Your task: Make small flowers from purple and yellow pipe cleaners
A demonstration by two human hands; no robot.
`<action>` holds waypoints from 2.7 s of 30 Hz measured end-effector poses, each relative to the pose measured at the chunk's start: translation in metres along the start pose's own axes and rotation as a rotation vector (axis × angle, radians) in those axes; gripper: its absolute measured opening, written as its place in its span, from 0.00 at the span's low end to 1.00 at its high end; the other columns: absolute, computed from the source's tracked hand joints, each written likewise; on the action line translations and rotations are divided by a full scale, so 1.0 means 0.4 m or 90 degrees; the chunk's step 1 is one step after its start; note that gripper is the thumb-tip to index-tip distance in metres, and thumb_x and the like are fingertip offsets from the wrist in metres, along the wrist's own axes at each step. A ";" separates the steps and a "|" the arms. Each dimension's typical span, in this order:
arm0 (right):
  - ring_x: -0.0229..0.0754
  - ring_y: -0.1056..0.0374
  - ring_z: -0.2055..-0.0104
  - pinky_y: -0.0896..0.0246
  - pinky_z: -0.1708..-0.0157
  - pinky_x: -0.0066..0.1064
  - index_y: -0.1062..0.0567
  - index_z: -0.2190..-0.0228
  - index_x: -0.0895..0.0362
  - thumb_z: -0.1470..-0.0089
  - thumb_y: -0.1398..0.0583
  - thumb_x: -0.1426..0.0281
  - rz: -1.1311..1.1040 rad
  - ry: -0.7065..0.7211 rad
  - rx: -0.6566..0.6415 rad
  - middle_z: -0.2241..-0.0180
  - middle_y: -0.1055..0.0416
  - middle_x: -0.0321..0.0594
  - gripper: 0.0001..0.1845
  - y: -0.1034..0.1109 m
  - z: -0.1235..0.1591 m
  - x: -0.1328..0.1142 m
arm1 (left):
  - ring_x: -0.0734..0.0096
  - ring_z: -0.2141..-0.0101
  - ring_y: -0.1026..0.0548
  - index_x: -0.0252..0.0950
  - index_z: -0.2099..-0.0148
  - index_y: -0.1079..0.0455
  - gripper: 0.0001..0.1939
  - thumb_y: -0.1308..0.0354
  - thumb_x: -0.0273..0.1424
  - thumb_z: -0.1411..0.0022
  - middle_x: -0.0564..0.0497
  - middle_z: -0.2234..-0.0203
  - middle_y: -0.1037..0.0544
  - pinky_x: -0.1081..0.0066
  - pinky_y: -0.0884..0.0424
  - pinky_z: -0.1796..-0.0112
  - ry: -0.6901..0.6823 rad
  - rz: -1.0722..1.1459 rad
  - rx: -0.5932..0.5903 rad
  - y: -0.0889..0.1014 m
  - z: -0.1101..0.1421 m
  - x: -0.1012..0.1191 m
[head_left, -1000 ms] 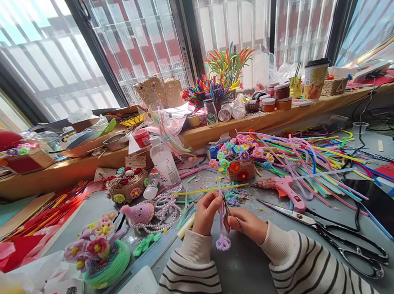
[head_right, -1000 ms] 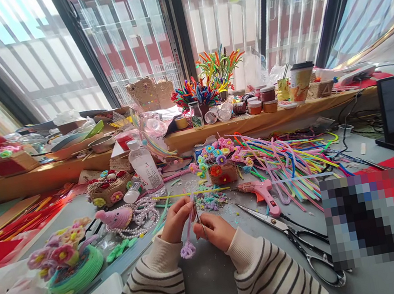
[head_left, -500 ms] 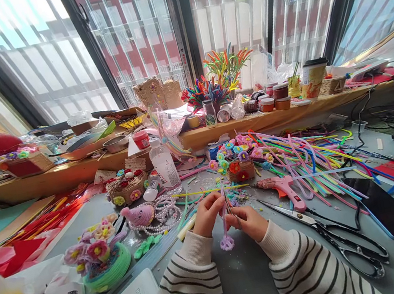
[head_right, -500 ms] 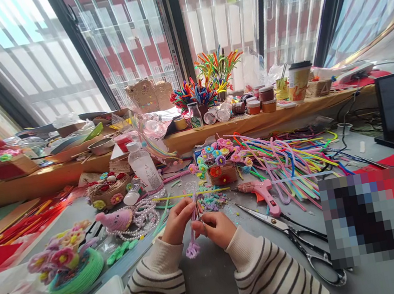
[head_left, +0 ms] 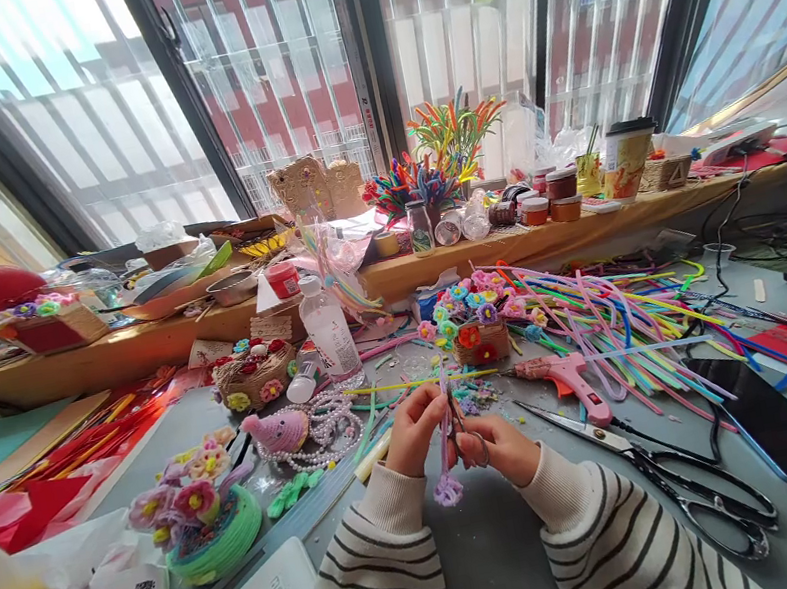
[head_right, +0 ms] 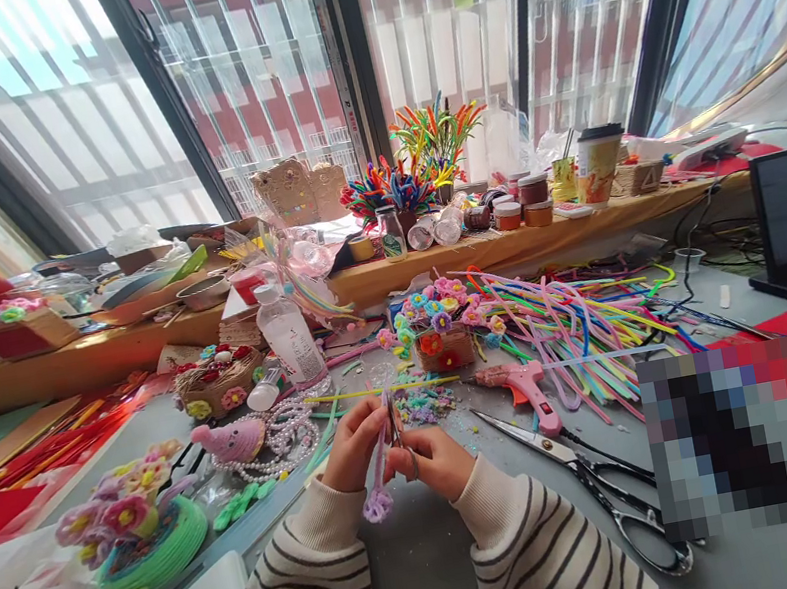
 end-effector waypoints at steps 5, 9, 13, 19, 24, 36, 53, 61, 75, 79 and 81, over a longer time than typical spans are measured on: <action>0.31 0.49 0.81 0.54 0.81 0.24 0.33 0.84 0.60 0.58 0.52 0.49 0.081 -0.002 0.040 0.85 0.45 0.33 0.27 0.005 -0.001 0.005 | 0.76 0.75 0.39 0.33 0.81 0.43 0.11 0.49 0.31 0.52 0.54 0.80 0.38 0.74 0.43 0.72 -0.077 -0.059 0.014 0.009 -0.004 0.007; 0.32 0.48 0.80 0.54 0.79 0.24 0.33 0.85 0.60 0.56 0.52 0.51 0.154 0.014 0.052 0.85 0.44 0.33 0.25 0.005 0.001 0.000 | 0.74 0.73 0.40 0.33 0.83 0.43 0.11 0.50 0.31 0.52 0.53 0.79 0.40 0.73 0.44 0.70 -0.112 -0.074 0.022 0.015 -0.008 0.008; 0.32 0.48 0.81 0.53 0.79 0.25 0.34 0.86 0.60 0.56 0.53 0.51 0.170 0.022 0.061 0.85 0.43 0.33 0.26 0.006 0.002 -0.003 | 0.73 0.72 0.41 0.33 0.83 0.44 0.11 0.50 0.31 0.52 0.53 0.80 0.41 0.72 0.44 0.69 -0.124 -0.085 0.011 0.013 -0.009 0.011; 0.32 0.48 0.81 0.53 0.79 0.25 0.36 0.88 0.60 0.57 0.52 0.51 0.175 0.012 0.098 0.86 0.43 0.34 0.26 0.010 0.003 -0.006 | 0.73 0.72 0.42 0.34 0.83 0.45 0.11 0.51 0.30 0.52 0.54 0.80 0.41 0.71 0.45 0.68 -0.125 -0.117 0.001 0.008 -0.005 0.016; 0.31 0.48 0.83 0.53 0.80 0.24 0.38 0.90 0.59 0.57 0.50 0.53 0.177 0.008 0.132 0.87 0.42 0.33 0.24 0.014 0.004 -0.003 | 0.72 0.72 0.42 0.34 0.83 0.45 0.11 0.52 0.30 0.52 0.54 0.80 0.41 0.71 0.45 0.68 -0.120 -0.133 0.009 0.009 -0.008 0.013; 0.31 0.48 0.83 0.53 0.80 0.24 0.38 0.91 0.59 0.57 0.51 0.52 0.174 0.011 0.138 0.88 0.44 0.33 0.26 0.012 0.009 -0.011 | 0.72 0.71 0.42 0.34 0.82 0.46 0.10 0.52 0.30 0.53 0.53 0.77 0.41 0.72 0.46 0.67 -0.108 -0.168 0.023 0.009 -0.010 0.011; 0.30 0.50 0.84 0.54 0.82 0.24 0.42 0.91 0.58 0.59 0.49 0.52 0.135 -0.020 0.142 0.89 0.43 0.31 0.24 0.014 0.007 -0.007 | 0.73 0.73 0.43 0.35 0.83 0.49 0.11 0.52 0.31 0.53 0.54 0.80 0.43 0.72 0.45 0.69 -0.101 -0.186 0.032 0.011 -0.010 0.010; 0.31 0.48 0.83 0.53 0.80 0.24 0.38 0.91 0.59 0.58 0.54 0.48 0.152 0.003 0.114 0.88 0.44 0.33 0.29 0.015 0.009 -0.012 | 0.72 0.73 0.44 0.35 0.84 0.50 0.12 0.52 0.32 0.54 0.54 0.82 0.44 0.71 0.46 0.68 -0.098 -0.201 -0.009 0.000 -0.005 0.020; 0.31 0.48 0.83 0.52 0.80 0.24 0.39 0.92 0.59 0.57 0.53 0.49 0.165 0.009 0.128 0.88 0.43 0.33 0.28 0.013 0.010 -0.018 | 0.73 0.73 0.44 0.34 0.84 0.49 0.11 0.52 0.31 0.54 0.54 0.81 0.44 0.71 0.46 0.68 -0.117 -0.204 -0.004 0.004 -0.005 0.019; 0.30 0.50 0.84 0.53 0.81 0.24 0.41 0.92 0.58 0.58 0.50 0.52 0.171 0.007 0.152 0.89 0.44 0.32 0.25 0.014 0.009 -0.016 | 0.72 0.72 0.43 0.34 0.83 0.48 0.12 0.52 0.33 0.54 0.53 0.79 0.43 0.70 0.46 0.67 -0.113 -0.198 0.002 0.006 -0.005 0.017; 0.30 0.50 0.85 0.54 0.82 0.24 0.43 0.92 0.57 0.58 0.49 0.53 0.168 0.002 0.161 0.90 0.44 0.31 0.24 0.013 0.008 -0.015 | 0.72 0.72 0.43 0.34 0.84 0.48 0.12 0.51 0.34 0.54 0.53 0.79 0.43 0.70 0.45 0.67 -0.110 -0.186 0.020 0.007 -0.005 0.018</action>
Point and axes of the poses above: each hand's wrist, its own z-axis away from the middle knuckle, its own y-axis out of the back of the hand, x = y × z, the point moved 3 cm from there along -z, towards the middle knuckle
